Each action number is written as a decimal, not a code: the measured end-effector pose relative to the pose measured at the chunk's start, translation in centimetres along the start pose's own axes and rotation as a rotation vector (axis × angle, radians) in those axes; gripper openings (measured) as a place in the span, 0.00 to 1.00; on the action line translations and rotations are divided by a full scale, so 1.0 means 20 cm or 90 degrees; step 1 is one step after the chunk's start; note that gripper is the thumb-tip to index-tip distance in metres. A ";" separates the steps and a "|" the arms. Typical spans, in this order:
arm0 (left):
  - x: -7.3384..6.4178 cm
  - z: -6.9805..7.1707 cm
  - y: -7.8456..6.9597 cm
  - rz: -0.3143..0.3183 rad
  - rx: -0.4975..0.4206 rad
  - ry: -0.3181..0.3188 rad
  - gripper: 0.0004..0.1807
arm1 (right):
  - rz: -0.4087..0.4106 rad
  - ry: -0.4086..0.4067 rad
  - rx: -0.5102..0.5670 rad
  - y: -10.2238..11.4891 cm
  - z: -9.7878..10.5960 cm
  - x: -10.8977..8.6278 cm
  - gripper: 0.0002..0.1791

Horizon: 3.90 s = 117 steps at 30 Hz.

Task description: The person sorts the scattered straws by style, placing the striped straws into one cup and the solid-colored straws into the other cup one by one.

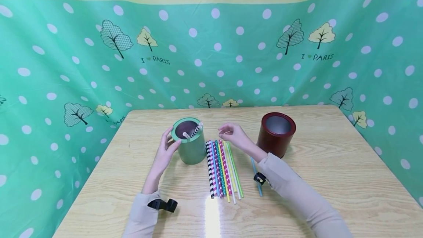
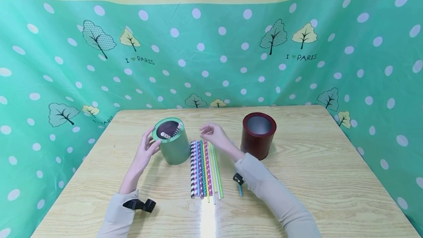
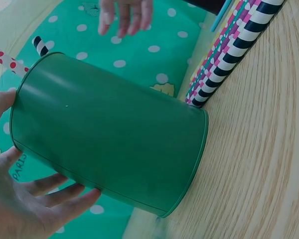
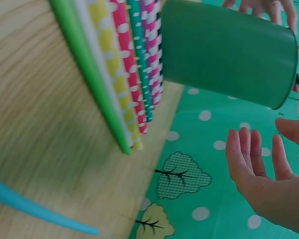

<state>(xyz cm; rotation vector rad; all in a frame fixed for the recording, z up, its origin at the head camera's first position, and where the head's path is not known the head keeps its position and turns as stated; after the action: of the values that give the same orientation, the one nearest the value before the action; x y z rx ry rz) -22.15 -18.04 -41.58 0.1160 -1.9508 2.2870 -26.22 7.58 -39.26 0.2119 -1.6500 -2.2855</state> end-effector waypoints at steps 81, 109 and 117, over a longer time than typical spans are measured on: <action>0.01 0.01 0.02 0.004 0.023 -0.006 0.32 | -0.018 0.146 -0.278 -0.31 -0.04 -0.05 0.11; 0.00 0.00 0.02 -0.009 0.027 -0.011 0.31 | -0.042 0.124 -0.330 -0.32 -0.07 -0.04 0.13; 0.01 0.01 0.02 -0.006 0.028 -0.007 0.32 | -0.056 0.112 -0.306 -0.30 -0.06 -0.05 0.14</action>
<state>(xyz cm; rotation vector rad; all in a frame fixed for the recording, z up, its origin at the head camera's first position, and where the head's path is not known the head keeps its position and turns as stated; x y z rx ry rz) -22.31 -18.21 -41.89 0.1421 -1.9006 2.3293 -25.90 8.46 -45.38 0.3636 -0.9881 -2.5621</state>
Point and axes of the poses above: each hand's wrist, its own x-axis towards the middle knuckle, its own z-axis out of the back of the hand, y = z × x, the point moved 2 cm from there along x, towards the middle knuckle, and after that the axes turned 1 degree about z, right-handed, at the moved point
